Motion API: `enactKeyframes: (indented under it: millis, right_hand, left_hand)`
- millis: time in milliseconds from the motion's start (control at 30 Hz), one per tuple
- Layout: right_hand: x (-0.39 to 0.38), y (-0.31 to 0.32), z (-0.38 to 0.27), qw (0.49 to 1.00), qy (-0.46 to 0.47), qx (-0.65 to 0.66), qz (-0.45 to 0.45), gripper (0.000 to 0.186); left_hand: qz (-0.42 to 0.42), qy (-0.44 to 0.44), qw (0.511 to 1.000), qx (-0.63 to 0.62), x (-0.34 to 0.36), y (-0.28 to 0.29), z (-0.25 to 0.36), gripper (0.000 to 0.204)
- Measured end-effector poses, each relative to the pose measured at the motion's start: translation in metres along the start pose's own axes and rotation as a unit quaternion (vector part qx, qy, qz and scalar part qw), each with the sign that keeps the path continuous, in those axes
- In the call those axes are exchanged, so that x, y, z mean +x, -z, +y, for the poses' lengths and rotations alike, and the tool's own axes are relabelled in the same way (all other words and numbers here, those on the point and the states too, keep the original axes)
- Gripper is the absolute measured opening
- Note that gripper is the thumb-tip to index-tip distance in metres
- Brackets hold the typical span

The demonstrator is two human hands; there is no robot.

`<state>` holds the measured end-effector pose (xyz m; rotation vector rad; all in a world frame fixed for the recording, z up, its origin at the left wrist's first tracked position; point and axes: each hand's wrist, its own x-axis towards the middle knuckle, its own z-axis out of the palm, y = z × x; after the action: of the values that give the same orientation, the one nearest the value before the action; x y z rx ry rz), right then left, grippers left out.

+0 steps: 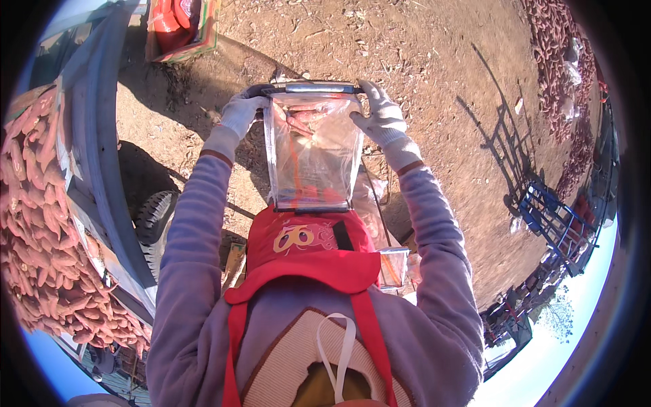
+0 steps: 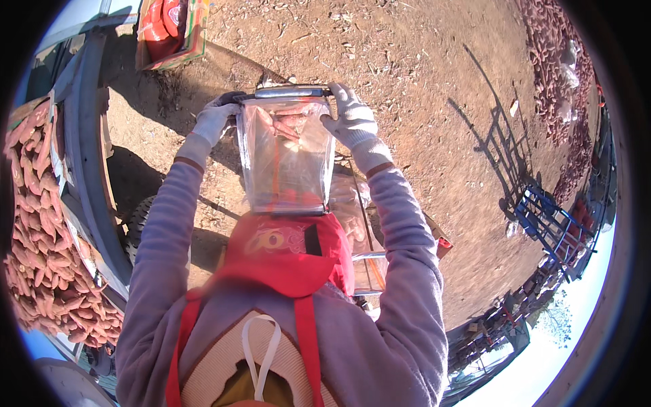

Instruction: The person picks sweet potatoes from a large pile on a metal table and places them into a clear plastic bag held in a metal frame. The person repeatedly fills the bag and then sets it aside to continue with another bag.

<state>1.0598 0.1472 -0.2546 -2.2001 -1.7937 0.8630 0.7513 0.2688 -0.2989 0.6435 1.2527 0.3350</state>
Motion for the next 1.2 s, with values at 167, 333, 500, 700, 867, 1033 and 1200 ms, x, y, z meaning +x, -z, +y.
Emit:
enactKeyframes:
  millis: [167,333,500,700,867,1033,1200]
  right_hand:
    - [0.011,0.000,0.004,0.998,0.035,0.030,0.050,0.036]
    - [0.025,0.015,0.007,0.994,0.011,0.069,-0.079,0.026]
    - [0.040,0.013,0.020,0.959,-0.066,0.236,-0.143,0.029]
    - [0.041,-0.041,0.037,0.741,-0.242,0.623,-0.065,0.022]
    - [0.035,-0.085,0.043,0.647,-0.334,0.683,0.058,0.018]
    - [0.027,-0.091,0.039,0.674,-0.295,0.663,0.140,0.012]
    - [0.004,-0.077,0.019,0.796,-0.231,0.549,0.103,0.024]
  left_hand:
    - [-0.010,-0.009,0.998,0.061,0.003,0.002,0.003,0.035]
    - [-0.010,-0.028,0.994,0.110,-0.002,0.002,0.006,0.034]
    - [-0.014,-0.027,0.992,0.126,-0.007,0.003,0.008,0.036]
    - [-0.036,-0.024,0.994,0.099,-0.004,0.007,0.003,0.032]
    - [0.011,0.034,0.999,0.034,-0.008,0.006,-0.022,0.025]
    - [0.159,0.039,0.839,0.518,-0.044,0.001,-0.051,0.029]
    - [0.042,-0.021,0.879,0.475,-0.162,-0.021,-0.066,0.036]
